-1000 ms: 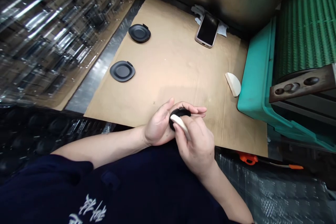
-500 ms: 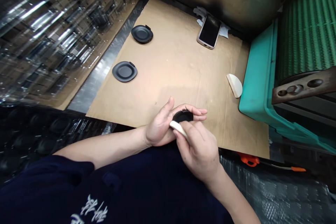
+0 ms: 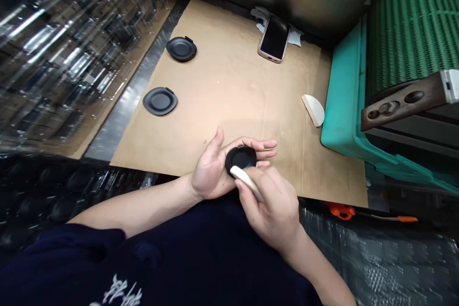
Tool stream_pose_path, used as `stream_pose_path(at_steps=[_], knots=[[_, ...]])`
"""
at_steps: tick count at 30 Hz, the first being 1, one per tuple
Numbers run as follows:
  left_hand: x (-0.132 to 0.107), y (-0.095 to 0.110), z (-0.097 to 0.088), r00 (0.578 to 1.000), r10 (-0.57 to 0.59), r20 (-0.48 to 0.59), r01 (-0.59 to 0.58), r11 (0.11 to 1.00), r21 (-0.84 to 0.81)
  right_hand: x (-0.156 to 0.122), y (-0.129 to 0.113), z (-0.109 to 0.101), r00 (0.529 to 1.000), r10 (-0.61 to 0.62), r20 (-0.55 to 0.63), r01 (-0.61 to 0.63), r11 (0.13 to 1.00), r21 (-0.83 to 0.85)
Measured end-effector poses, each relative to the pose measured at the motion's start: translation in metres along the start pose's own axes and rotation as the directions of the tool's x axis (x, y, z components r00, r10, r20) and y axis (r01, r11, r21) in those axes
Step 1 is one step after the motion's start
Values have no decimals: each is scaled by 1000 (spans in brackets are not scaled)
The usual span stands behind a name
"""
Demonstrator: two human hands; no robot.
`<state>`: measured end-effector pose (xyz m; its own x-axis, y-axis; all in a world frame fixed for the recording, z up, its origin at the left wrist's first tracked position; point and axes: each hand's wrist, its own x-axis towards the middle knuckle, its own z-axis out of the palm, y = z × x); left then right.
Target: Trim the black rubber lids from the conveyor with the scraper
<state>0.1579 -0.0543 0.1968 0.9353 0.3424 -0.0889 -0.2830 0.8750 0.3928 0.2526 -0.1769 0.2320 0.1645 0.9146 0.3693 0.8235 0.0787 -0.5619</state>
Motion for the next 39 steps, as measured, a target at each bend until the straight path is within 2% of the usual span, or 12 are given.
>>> stream_pose_path(at_steps=[3,5,8,10,14,20,23,26,29,33,36,39], knots=[[-2,0,0,1000,-5,-24,6,998,58,10,0,4,1000,-27,15,28,994,-104],[-4,-1,-1,999,-21,-31,24,995,94,17,1,7,998,-41,-37,33,981,-191],[-7,0,-3,995,-99,-25,100,992,75,23,2,9,993,3,-115,-33,964,-265],[-7,0,-5,993,-113,-30,115,991,67,22,2,8,996,34,-83,-55,962,-268],[-5,-1,-2,997,-52,-64,59,991,118,15,2,3,999,9,47,1,978,-208],[0,-5,2,996,-43,-78,51,994,97,18,3,10,993,68,-92,-82,984,-155],[-1,-6,0,992,29,-122,-13,991,131,13,-3,12,999,32,-32,-36,988,-148],[-1,-6,-1,991,58,-124,-48,996,78,2,0,4,999,-14,52,23,985,-174],[-1,-5,-2,995,6,-96,-7,1000,-10,-1,15,-7,1000,8,21,-2,961,-275],[1,-5,-3,987,-121,-104,119,993,-17,10,35,-12,997,12,-71,-37,927,-373],[1,-6,-3,986,-123,-115,122,992,-21,15,37,-11,997,15,-77,-44,921,-387],[1,-6,-4,982,-136,-135,134,991,-21,10,31,-11,1000,20,-18,-25,928,-372]])
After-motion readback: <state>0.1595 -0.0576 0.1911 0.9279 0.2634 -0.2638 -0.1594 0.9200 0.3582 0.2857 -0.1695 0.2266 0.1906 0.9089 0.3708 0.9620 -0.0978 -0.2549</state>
